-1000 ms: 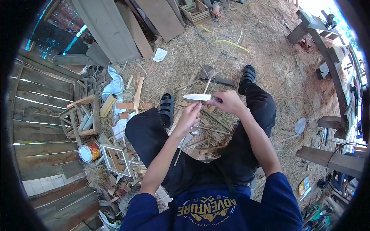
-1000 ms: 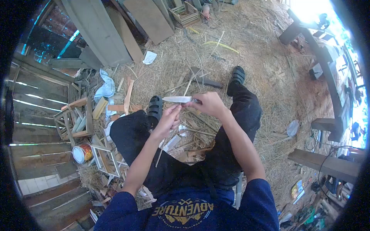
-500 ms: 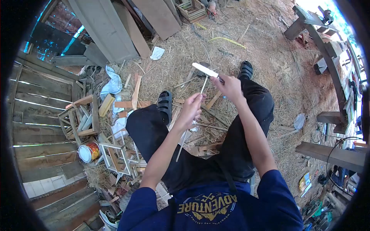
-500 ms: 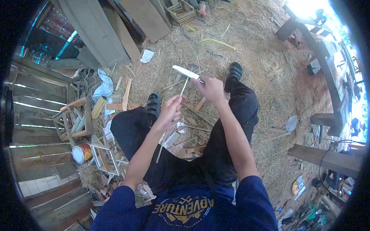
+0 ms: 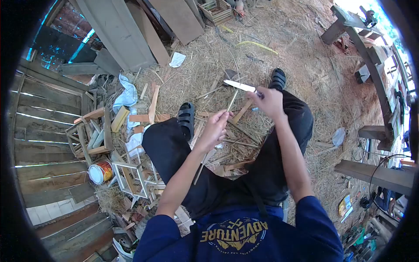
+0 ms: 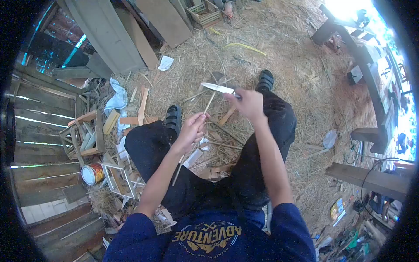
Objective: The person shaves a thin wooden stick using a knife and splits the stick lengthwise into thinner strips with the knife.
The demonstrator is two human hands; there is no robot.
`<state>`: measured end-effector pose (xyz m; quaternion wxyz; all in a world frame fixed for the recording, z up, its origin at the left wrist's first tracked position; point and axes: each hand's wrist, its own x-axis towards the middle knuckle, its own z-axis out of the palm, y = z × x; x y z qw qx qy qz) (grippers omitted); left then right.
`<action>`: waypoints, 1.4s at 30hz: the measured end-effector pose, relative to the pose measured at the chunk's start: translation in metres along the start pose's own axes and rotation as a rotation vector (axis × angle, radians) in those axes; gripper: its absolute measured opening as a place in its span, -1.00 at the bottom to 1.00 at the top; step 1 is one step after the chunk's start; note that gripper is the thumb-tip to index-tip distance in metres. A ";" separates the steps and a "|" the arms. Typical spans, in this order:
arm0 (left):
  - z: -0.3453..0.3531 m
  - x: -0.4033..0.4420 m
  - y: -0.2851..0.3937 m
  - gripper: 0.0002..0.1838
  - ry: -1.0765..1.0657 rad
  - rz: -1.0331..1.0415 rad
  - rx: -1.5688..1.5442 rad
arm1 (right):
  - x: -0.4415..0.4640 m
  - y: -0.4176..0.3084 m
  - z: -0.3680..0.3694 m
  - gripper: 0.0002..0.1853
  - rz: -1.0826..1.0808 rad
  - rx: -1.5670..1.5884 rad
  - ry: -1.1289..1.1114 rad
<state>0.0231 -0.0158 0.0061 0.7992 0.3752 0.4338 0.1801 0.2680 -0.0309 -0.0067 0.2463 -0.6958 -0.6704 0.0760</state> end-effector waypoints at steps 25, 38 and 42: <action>-0.001 0.005 0.008 -0.78 -0.011 0.002 0.003 | 0.016 -0.001 -0.009 -0.50 0.169 0.097 0.036; -0.001 0.008 0.016 -0.76 -0.002 0.027 -0.040 | 0.009 -0.015 0.008 -0.50 -0.056 0.146 0.084; -0.007 0.007 0.014 -0.75 -0.001 0.024 -0.034 | 0.006 -0.014 0.006 -0.52 0.017 0.140 0.084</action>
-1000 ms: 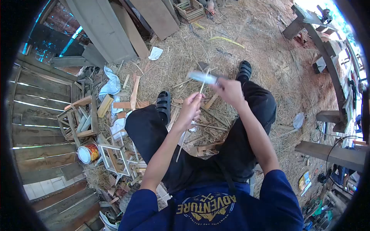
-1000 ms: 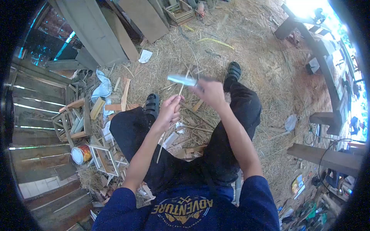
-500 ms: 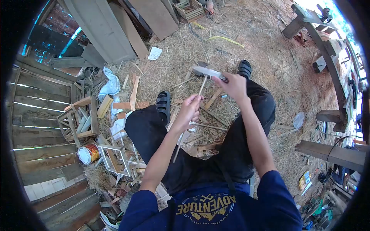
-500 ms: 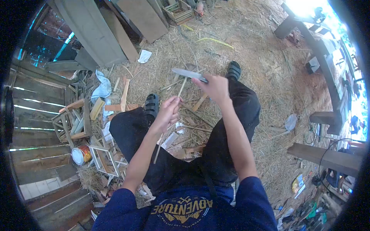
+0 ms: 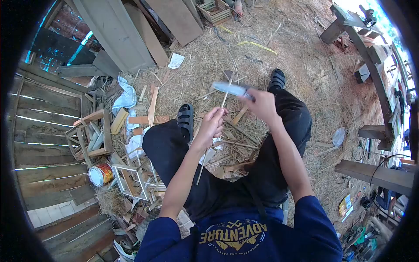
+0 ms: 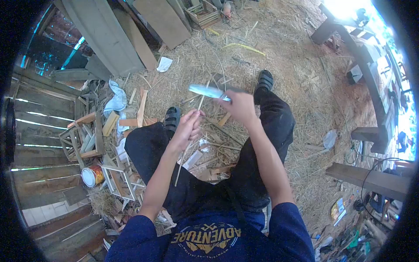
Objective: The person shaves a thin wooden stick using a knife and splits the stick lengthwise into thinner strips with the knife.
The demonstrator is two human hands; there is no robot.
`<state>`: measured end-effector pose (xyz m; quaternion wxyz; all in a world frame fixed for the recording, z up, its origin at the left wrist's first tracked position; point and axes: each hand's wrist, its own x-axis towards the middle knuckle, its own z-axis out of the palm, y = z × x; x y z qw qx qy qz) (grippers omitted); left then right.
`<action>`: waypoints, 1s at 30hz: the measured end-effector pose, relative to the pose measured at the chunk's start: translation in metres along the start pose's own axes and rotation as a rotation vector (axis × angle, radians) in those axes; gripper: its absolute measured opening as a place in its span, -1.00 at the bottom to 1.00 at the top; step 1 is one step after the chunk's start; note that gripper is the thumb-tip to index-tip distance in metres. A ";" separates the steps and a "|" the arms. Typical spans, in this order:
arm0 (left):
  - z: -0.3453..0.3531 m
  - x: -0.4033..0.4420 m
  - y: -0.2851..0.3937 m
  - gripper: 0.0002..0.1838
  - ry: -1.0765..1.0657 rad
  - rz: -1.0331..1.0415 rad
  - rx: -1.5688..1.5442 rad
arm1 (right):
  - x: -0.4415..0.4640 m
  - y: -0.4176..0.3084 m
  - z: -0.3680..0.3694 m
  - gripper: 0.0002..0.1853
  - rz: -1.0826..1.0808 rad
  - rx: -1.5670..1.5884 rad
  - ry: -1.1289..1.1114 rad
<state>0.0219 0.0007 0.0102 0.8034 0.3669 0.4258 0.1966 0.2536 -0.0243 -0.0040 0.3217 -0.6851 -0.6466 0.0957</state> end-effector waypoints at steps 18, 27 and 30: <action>-0.006 0.000 -0.005 -0.77 0.028 -0.034 0.126 | -0.003 0.003 0.018 -0.76 -0.122 -0.043 -0.054; -0.005 0.002 -0.005 -0.77 0.042 -0.043 0.069 | -0.016 -0.007 0.021 -0.78 -0.226 0.047 -0.267; -0.008 0.005 -0.004 -0.78 0.002 -0.029 0.049 | 0.008 0.018 0.017 -0.76 -0.157 -0.063 -0.068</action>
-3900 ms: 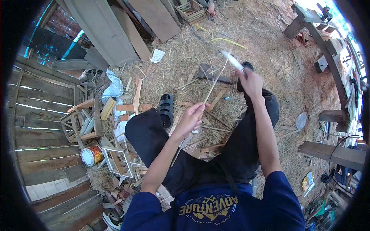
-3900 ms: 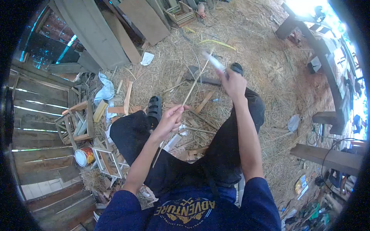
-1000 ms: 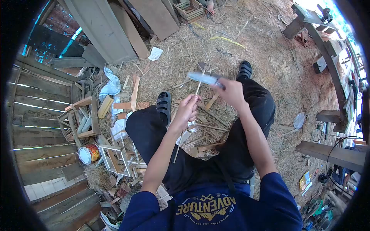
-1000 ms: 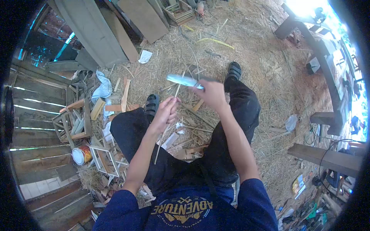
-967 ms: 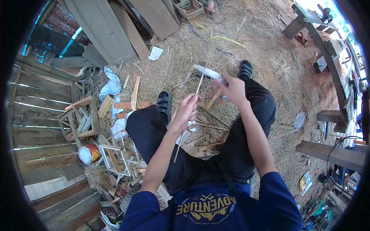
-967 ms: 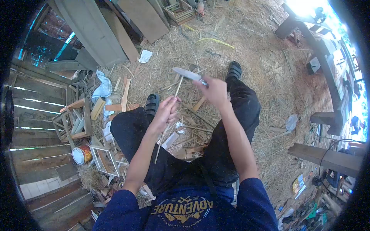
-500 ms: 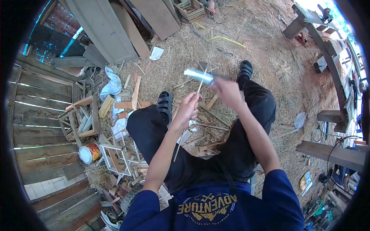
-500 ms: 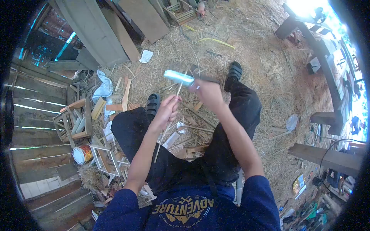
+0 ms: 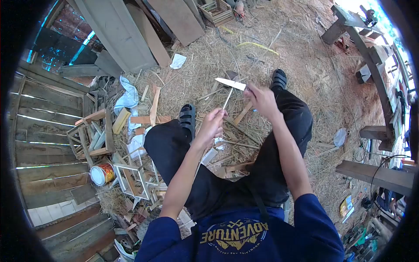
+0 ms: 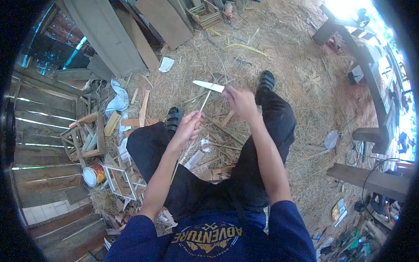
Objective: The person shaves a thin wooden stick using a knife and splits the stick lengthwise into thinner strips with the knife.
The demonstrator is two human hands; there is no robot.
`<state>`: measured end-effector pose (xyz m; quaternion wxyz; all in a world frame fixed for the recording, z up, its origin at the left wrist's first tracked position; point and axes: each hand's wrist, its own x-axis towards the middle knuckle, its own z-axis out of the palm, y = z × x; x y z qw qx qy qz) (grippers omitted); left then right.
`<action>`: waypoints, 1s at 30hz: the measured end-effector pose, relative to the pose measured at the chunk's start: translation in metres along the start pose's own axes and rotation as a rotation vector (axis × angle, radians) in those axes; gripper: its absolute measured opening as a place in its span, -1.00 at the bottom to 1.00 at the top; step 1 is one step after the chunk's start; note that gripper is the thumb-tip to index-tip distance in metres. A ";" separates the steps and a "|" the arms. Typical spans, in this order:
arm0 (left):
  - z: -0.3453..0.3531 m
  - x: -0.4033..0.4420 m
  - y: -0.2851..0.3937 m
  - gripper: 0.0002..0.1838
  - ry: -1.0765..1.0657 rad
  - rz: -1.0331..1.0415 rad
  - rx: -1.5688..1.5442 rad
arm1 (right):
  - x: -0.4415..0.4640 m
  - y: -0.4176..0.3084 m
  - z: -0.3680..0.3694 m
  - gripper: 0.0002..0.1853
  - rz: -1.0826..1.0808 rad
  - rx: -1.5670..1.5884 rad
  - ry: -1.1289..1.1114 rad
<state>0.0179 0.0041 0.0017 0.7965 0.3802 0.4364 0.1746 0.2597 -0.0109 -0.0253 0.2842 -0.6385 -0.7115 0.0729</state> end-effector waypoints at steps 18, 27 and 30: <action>0.002 0.017 -0.032 -0.71 0.200 0.363 0.654 | -0.009 -0.047 -0.023 -0.76 0.471 0.219 0.130; 0.019 0.010 -0.026 -0.70 0.141 0.377 0.686 | -0.007 -0.017 -0.008 -0.66 0.409 0.123 0.342; 0.017 0.010 -0.030 -0.70 0.139 0.394 0.678 | -0.008 -0.013 0.000 -0.68 0.477 0.258 0.277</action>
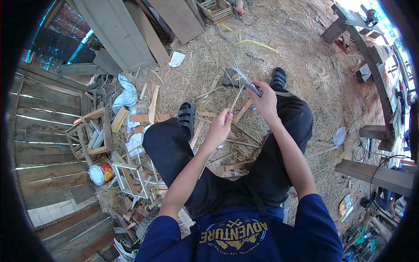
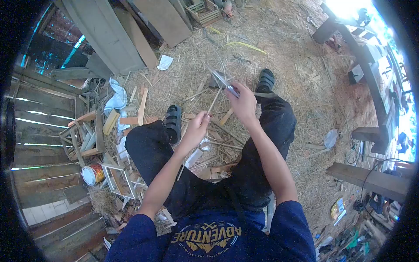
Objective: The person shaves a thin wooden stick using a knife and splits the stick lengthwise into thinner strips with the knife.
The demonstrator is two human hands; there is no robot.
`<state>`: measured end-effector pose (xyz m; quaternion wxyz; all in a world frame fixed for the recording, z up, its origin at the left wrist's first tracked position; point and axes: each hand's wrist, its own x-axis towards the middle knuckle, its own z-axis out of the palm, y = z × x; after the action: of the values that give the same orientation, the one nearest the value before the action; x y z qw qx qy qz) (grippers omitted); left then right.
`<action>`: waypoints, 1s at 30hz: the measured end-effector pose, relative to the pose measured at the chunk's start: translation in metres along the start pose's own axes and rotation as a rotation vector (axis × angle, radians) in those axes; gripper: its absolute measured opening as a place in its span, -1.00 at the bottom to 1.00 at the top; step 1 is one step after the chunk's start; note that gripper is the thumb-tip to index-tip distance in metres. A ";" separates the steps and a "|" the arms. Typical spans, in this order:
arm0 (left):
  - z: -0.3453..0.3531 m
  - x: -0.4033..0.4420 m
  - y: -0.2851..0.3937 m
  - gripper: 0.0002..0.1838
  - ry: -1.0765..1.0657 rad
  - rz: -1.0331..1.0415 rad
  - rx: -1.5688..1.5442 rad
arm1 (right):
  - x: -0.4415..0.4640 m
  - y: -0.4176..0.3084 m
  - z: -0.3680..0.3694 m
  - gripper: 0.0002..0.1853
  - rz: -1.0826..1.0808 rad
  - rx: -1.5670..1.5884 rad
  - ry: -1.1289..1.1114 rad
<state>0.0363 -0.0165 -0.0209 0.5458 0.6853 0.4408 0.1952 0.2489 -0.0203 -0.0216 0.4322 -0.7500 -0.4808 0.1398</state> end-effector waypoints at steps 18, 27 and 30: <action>-0.035 -0.002 0.027 -0.76 -0.389 -0.412 -1.066 | 0.010 -0.018 0.017 -0.81 0.353 0.927 -0.219; -0.024 -0.002 0.017 -0.74 -0.497 -0.402 -1.247 | 0.007 -0.023 0.010 -0.77 0.443 1.192 -0.342; -0.007 -0.002 0.027 -0.71 -0.220 -0.352 -0.829 | 0.007 -0.016 0.012 -0.79 0.411 1.085 -0.301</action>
<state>0.0407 -0.0142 0.0068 0.8421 0.3406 0.3748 0.1855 0.2353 -0.0055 -0.0140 0.6448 -0.4717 -0.2419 0.5507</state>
